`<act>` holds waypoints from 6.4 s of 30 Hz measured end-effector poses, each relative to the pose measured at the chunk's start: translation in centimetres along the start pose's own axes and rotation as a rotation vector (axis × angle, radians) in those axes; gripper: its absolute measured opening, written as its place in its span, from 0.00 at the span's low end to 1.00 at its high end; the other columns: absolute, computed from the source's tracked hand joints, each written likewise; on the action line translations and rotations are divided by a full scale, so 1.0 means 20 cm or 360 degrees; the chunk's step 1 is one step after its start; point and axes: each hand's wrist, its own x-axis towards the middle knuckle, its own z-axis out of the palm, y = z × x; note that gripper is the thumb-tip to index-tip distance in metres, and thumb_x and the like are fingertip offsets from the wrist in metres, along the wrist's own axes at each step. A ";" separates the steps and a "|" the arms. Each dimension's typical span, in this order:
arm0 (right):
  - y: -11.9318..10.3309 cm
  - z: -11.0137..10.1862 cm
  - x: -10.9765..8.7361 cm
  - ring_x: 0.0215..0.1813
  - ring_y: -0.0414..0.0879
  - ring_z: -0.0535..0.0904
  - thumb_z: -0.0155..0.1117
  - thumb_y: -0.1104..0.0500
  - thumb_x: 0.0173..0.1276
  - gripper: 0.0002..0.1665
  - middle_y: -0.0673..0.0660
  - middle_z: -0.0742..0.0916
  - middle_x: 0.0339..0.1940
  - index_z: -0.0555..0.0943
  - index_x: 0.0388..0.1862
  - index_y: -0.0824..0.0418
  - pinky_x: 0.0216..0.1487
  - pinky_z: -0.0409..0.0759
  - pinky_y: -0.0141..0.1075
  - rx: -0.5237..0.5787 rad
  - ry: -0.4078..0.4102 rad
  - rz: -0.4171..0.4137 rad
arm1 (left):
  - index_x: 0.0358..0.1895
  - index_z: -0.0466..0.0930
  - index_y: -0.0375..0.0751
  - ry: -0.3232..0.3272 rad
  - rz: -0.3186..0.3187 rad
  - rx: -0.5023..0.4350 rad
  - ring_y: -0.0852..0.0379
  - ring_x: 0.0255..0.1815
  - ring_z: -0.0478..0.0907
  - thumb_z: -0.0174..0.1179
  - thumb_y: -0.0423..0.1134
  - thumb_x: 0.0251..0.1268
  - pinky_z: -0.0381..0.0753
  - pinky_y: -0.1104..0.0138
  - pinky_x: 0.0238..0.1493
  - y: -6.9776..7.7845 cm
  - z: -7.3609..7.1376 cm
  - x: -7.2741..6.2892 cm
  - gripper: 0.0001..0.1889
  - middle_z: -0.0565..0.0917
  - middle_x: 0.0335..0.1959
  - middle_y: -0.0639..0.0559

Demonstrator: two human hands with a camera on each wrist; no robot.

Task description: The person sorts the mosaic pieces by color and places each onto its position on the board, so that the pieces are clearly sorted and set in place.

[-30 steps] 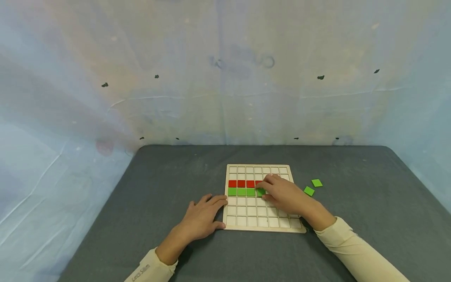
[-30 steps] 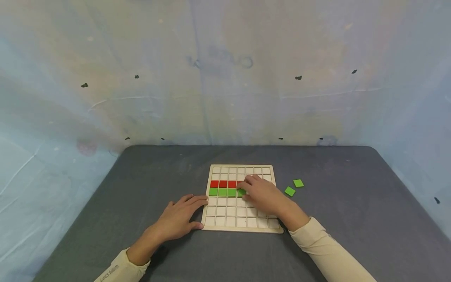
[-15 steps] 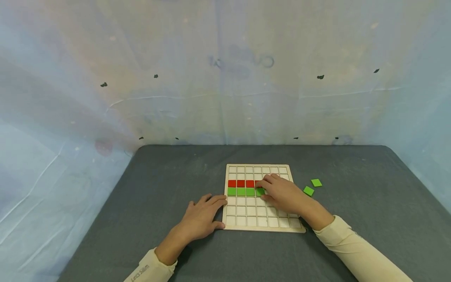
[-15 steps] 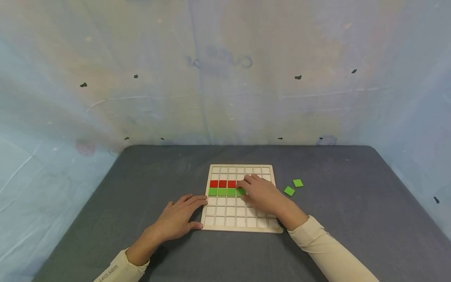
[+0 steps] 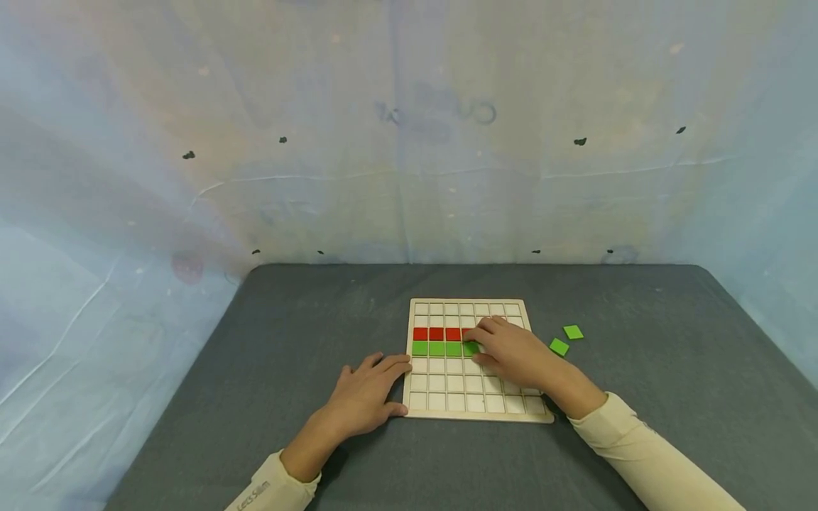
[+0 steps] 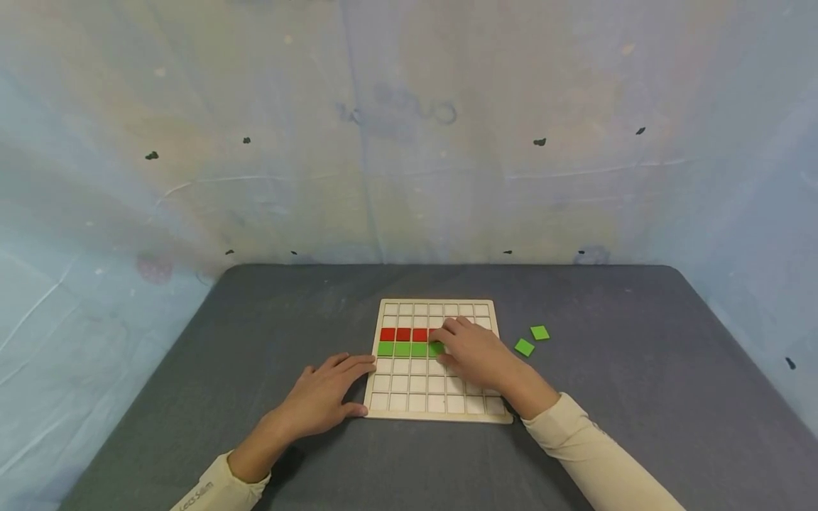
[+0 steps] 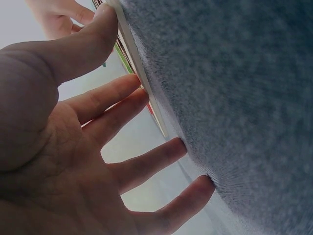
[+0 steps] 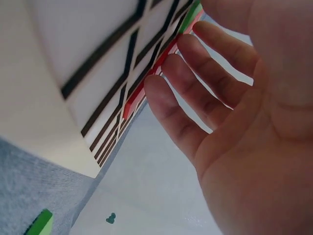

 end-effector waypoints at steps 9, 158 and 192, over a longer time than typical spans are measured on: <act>0.00 0.00 -0.01 0.46 0.43 0.76 0.67 0.54 0.71 0.19 0.50 0.82 0.46 0.81 0.59 0.53 0.46 0.80 0.40 0.0011 0.0036 -0.0004 | 0.69 0.73 0.51 0.0014 0.0011 -0.0010 0.37 0.74 0.65 0.71 0.51 0.58 0.65 0.28 0.57 0.00 0.00 0.00 0.34 0.70 0.73 0.56; 0.49 -0.13 -0.57 0.51 0.52 0.81 0.65 0.63 0.70 0.22 0.56 0.82 0.51 0.80 0.62 0.56 0.47 0.80 0.51 0.0083 0.0074 0.0415 | 0.70 0.71 0.51 -0.0017 -0.0006 -0.0012 0.38 0.75 0.64 0.70 0.52 0.59 0.65 0.29 0.59 -0.01 0.00 0.01 0.35 0.69 0.74 0.56; 0.40 -0.09 -0.45 0.46 0.41 0.79 0.67 0.61 0.69 0.23 0.50 0.82 0.49 0.80 0.62 0.52 0.42 0.79 0.41 0.0019 0.0107 0.0258 | 0.68 0.73 0.52 -0.0006 -0.0034 -0.0055 0.38 0.76 0.63 0.71 0.51 0.58 0.62 0.27 0.61 -0.02 0.01 0.01 0.33 0.69 0.75 0.57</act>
